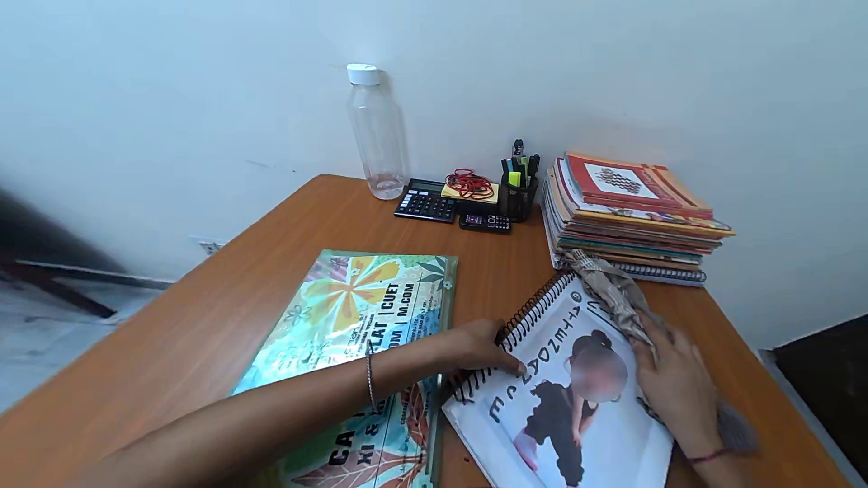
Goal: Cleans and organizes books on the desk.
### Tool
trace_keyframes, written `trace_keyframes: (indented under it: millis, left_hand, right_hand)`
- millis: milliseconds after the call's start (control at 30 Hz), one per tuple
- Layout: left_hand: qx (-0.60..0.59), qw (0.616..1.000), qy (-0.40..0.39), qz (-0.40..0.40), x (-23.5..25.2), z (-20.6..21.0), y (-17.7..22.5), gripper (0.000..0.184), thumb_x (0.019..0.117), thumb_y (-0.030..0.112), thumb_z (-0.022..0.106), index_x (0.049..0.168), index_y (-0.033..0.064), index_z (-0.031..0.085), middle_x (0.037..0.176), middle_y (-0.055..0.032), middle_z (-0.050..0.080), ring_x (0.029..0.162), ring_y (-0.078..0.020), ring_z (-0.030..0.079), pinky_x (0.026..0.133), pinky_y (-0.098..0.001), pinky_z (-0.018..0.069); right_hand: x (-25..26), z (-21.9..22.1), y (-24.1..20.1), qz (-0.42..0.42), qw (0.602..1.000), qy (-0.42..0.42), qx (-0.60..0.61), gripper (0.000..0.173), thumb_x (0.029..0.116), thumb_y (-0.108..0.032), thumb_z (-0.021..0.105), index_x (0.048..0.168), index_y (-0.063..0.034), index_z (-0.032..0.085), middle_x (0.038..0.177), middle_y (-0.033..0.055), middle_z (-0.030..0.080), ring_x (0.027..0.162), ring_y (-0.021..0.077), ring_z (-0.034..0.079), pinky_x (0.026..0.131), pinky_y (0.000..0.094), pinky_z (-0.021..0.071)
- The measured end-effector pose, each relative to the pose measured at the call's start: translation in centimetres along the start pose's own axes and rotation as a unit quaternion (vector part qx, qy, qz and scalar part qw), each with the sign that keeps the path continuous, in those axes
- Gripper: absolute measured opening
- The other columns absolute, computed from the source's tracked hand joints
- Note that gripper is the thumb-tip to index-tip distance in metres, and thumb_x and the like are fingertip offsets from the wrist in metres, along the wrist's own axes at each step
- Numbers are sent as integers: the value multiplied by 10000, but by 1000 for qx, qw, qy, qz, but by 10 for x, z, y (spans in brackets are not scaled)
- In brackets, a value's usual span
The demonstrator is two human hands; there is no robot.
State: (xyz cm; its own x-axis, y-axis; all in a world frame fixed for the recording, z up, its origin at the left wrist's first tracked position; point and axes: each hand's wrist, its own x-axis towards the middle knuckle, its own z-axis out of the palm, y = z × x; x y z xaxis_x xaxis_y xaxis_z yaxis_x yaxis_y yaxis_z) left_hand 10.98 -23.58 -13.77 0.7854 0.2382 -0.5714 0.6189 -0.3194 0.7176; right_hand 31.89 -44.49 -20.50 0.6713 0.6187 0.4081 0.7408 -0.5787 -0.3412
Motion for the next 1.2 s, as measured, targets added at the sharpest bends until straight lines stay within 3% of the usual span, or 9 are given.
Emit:
trace_keyframes:
  millis: [200, 367, 500, 600, 700, 833, 900, 967, 1200]
  left_hand:
    - [-122, 991, 20, 46, -7, 8, -10, 532, 1051, 232, 604, 1497, 49, 379, 1217, -154, 615, 993, -147, 647, 894, -325, 539]
    - [-86, 988, 70, 108, -22, 9, 7, 384, 1040, 210, 622, 1352, 17, 509, 1080, -110, 629, 899, -113, 630, 831, -294, 535]
    - [33, 964, 142, 222, -42, 0, 42, 321, 1014, 157, 656, 1270, -21, 579, 1032, -137, 656, 877, -168, 640, 815, -345, 536]
    - [152, 904, 237, 321, -57, -7, 73, 306, 994, 157, 674, 1241, -16, 620, 996, -150, 699, 873, -226, 686, 797, -433, 566]
    - [262, 822, 359, 356, -71, -5, 99, 275, 965, 159, 678, 1210, 40, 639, 867, -109, 695, 783, -267, 687, 677, -488, 540]
    - [401, 690, 478, 367, -69, 17, 112, 236, 925, 156, 694, 1135, 55, 659, 801, -93, 668, 611, -272, 657, 499, -423, 491]
    - [440, 657, 476, 386, -59, 33, 104, 230, 899, 75, 702, 1121, 22, 676, 831, -123, 667, 592, -278, 652, 479, -406, 509]
    - [472, 657, 443, 386, -47, 53, 89, 229, 871, 13, 708, 1096, 10, 667, 849, -132, 655, 623, -274, 660, 511, -391, 531]
    - [587, 584, 417, 375, -32, 133, 35, 274, 936, -19, 557, 1171, 10, 695, 931, -194, 732, 636, -247, 712, 522, -302, 540]
  right_hand:
    - [4, -6, 11, 63, 989, 24, 131, 399, 1008, -146, 589, 1368, 24, 625, 1304, 316, 617, 1202, 525, 584, 966, 706, 435]
    - [5, -28, 39, 97, 960, 106, 239, 463, 1022, -203, 571, 1369, 103, 578, 1328, 332, 602, 1239, 452, 585, 1041, 610, 431]
    - [-2, -46, 63, 131, 932, 211, 264, 469, 1043, -195, 534, 1378, 134, 537, 1350, 332, 582, 1249, 330, 583, 1070, 432, 439]
    - [-7, -53, 80, 190, 904, 255, 287, 456, 1053, -183, 527, 1373, 143, 529, 1356, 329, 568, 1248, 279, 566, 1079, 385, 418]
    - [-9, -50, 103, 221, 884, 282, 300, 403, 1048, -213, 539, 1296, 103, 581, 1246, 229, 613, 1105, 140, 580, 996, 317, 457]
    - [-9, -56, 100, 234, 871, 296, 314, 408, 1058, -193, 520, 1314, 121, 570, 1260, 251, 608, 1113, 139, 579, 1003, 290, 446]
    - [-10, -57, 97, 238, 869, 297, 317, 406, 1058, -191, 516, 1320, 115, 569, 1266, 249, 609, 1117, 142, 583, 1006, 293, 448]
    - [-10, -58, 96, 246, 867, 297, 316, 400, 1062, -188, 515, 1320, 112, 568, 1265, 246, 607, 1116, 145, 578, 1005, 299, 443]
    - [-11, -60, 97, 261, 865, 294, 310, 419, 1059, -226, 518, 1331, 88, 565, 1254, 217, 607, 1093, 120, 576, 987, 297, 447]
